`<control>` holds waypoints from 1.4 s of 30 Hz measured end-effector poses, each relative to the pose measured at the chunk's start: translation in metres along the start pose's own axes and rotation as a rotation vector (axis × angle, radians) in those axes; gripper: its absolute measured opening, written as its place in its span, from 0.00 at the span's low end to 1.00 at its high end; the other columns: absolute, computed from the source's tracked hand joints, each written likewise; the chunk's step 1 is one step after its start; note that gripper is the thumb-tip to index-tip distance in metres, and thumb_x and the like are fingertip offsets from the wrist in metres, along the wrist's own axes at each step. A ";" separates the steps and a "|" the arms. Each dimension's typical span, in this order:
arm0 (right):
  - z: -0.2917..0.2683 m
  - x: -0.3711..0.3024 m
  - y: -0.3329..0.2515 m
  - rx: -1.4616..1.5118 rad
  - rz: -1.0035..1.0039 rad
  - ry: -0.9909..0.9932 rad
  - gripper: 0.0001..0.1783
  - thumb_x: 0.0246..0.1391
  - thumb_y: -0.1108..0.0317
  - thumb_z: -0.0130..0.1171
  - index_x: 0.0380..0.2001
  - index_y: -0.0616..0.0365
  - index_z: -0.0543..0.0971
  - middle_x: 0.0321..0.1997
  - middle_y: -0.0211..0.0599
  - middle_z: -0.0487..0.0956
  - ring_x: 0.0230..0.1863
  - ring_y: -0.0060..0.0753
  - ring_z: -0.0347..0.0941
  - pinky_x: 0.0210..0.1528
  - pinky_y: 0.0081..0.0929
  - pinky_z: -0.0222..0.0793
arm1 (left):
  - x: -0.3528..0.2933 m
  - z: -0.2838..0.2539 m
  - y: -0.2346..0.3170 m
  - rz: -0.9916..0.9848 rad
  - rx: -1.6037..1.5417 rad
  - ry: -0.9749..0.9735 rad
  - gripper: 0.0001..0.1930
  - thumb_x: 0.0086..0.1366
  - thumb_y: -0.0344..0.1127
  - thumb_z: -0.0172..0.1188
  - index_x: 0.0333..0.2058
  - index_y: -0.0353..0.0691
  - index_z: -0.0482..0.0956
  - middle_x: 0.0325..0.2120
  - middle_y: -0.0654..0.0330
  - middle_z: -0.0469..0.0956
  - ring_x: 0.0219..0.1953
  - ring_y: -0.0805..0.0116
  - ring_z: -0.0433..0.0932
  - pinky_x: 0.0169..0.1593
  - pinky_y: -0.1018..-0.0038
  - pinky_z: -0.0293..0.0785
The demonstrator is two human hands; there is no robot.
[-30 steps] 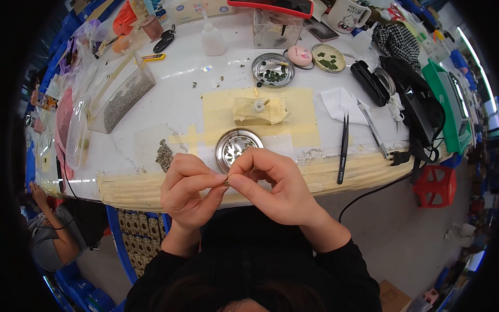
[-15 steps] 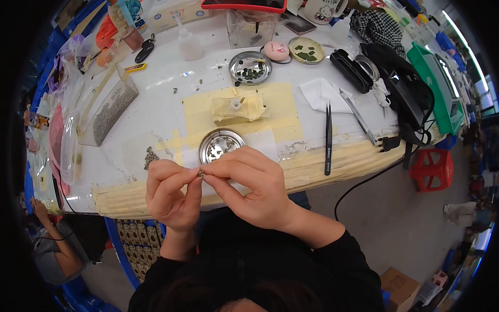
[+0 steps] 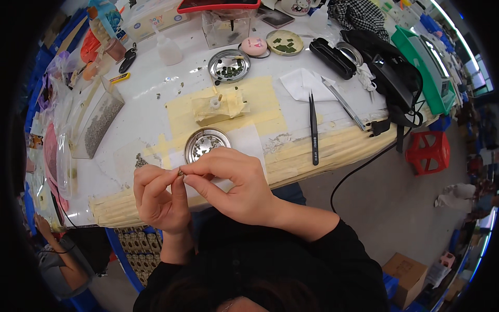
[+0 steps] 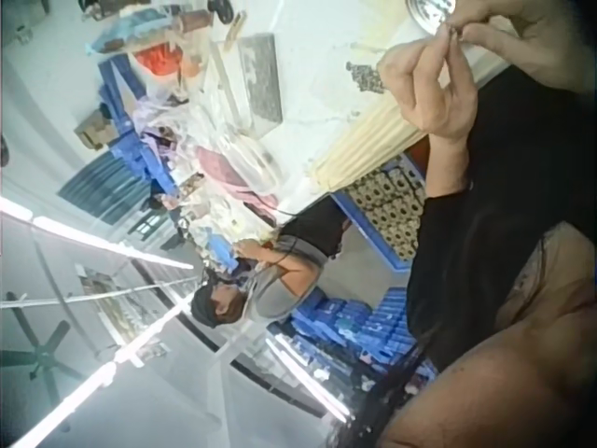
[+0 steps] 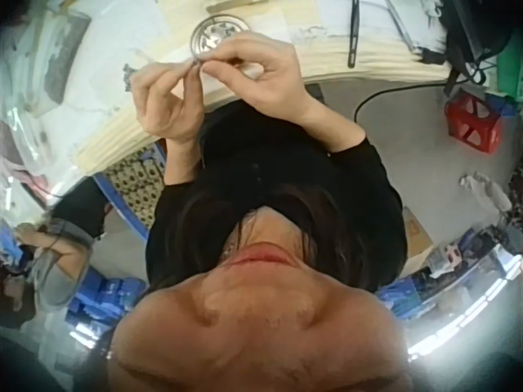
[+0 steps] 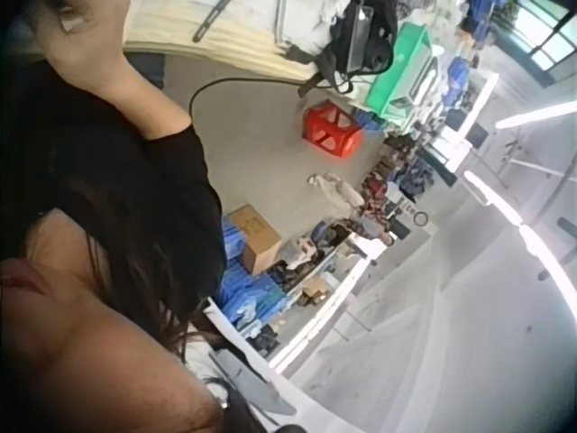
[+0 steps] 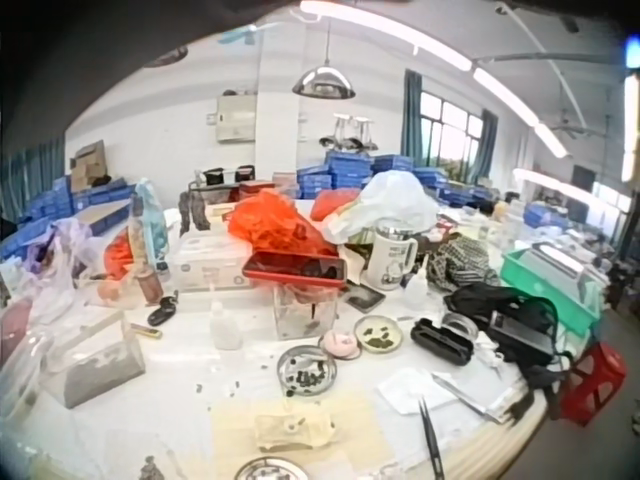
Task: Assembling small metal components by hand at a workbench.
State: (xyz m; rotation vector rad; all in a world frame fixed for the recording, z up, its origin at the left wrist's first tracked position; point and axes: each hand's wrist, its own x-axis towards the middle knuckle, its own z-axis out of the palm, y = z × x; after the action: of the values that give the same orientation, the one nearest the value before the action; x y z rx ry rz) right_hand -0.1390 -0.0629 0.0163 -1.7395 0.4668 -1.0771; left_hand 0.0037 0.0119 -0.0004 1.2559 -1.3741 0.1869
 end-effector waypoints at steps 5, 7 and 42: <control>-0.002 -0.002 -0.001 0.351 0.342 -0.043 0.05 0.55 0.74 0.66 0.35 0.63 0.83 0.32 0.35 0.81 0.31 0.19 0.76 0.34 0.18 0.73 | 0.002 0.001 0.002 0.040 0.005 -0.025 0.15 0.45 0.19 0.71 0.34 0.38 0.84 0.28 0.63 0.77 0.30 0.67 0.73 0.33 0.74 0.67; -0.002 -0.002 0.001 0.212 0.215 -0.015 0.05 0.53 0.74 0.67 0.34 0.62 0.82 0.32 0.35 0.81 0.31 0.23 0.76 0.33 0.19 0.73 | 0.002 0.001 0.002 0.031 0.014 -0.024 0.15 0.46 0.19 0.71 0.34 0.38 0.84 0.28 0.63 0.77 0.30 0.67 0.73 0.33 0.74 0.67; 0.001 -0.004 0.002 0.282 0.248 0.008 0.07 0.55 0.76 0.65 0.37 0.64 0.81 0.37 0.33 0.80 0.39 0.21 0.78 0.43 0.18 0.74 | 0.002 0.002 0.000 0.055 0.036 -0.020 0.16 0.44 0.19 0.71 0.35 0.39 0.85 0.28 0.64 0.77 0.29 0.68 0.73 0.32 0.75 0.68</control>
State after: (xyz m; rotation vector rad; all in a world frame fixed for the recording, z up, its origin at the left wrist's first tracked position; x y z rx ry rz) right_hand -0.1398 -0.0599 0.0124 -1.3905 0.4955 -0.9231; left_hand 0.0031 0.0091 0.0010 1.2534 -1.4290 0.2391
